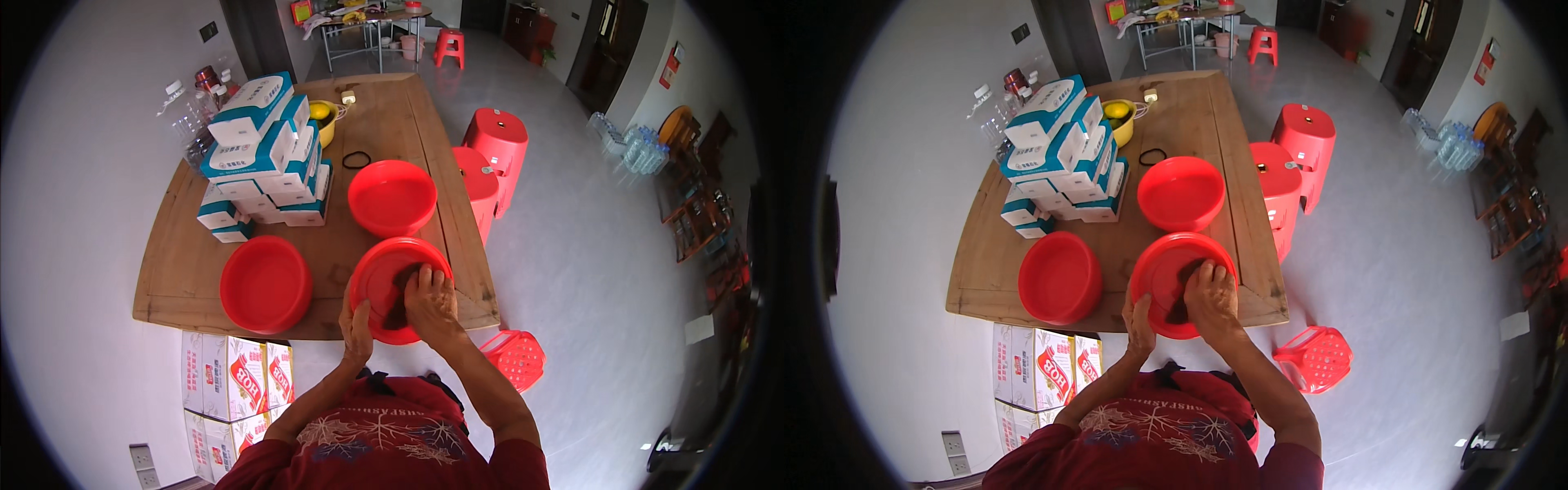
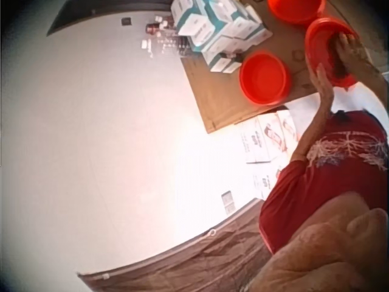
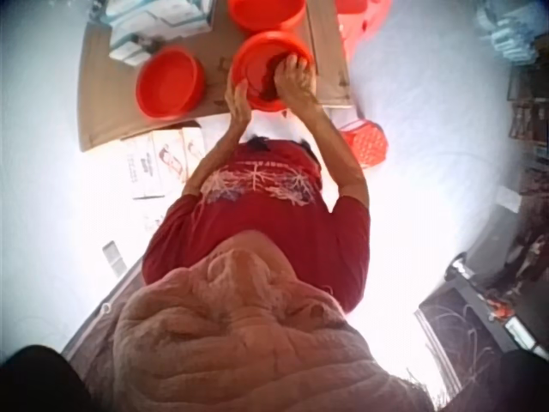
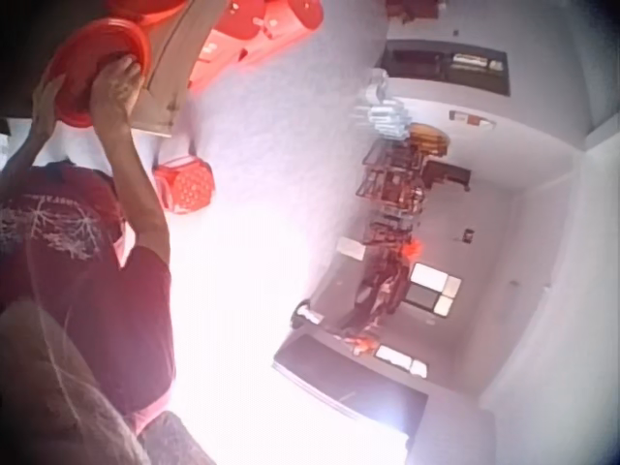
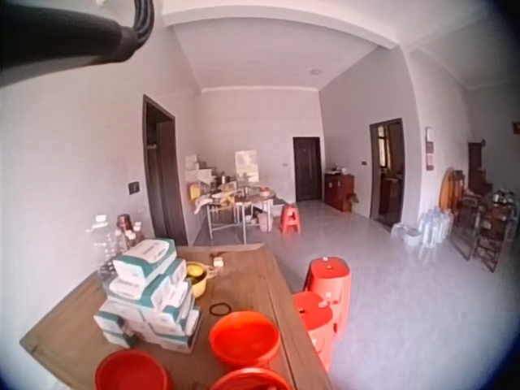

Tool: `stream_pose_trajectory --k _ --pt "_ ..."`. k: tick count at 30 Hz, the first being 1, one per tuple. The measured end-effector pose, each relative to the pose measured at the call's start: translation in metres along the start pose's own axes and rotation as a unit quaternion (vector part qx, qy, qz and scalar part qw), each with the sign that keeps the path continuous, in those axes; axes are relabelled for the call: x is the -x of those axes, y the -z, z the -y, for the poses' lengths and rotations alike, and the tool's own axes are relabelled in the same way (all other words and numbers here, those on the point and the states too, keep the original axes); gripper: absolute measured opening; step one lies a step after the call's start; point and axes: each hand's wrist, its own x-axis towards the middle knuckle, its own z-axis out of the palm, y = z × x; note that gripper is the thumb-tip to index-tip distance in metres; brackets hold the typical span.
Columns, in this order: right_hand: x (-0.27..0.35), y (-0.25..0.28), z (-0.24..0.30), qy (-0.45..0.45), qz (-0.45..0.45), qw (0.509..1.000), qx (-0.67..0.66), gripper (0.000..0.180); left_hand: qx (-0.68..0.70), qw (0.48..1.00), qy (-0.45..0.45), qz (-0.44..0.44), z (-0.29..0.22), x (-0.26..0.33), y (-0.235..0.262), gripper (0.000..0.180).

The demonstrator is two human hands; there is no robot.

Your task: The person wipes the interior and exterior surfaces of several red plastic bowls using a dark cloth. They handle the bowls one at a time, rotating them to clean all sides, and place them back on the wooden table after each wipe.

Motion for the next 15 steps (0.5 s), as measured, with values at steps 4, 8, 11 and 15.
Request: stream_pose_trajectory --k 4,8,11,15 --pt "0.015 0.017 0.007 -0.039 0.155 0.968 -0.193 0.050 -0.011 1.000 -0.016 0.003 -0.007 0.003 -0.008 0.047" --pt "0.021 0.026 0.017 -0.020 0.127 0.866 -0.483 0.051 -0.009 0.999 -0.047 0.019 -0.010 0.004 -0.016 0.047" --pt "0.025 0.025 0.018 0.018 0.045 0.834 -0.550 0.052 -0.102 0.982 -0.140 0.073 -0.023 -0.001 -0.013 0.047" --pt "0.039 0.009 0.009 0.056 -0.005 0.927 -0.370 0.040 -0.188 0.965 -0.156 0.092 -0.038 -0.013 -0.011 0.045"
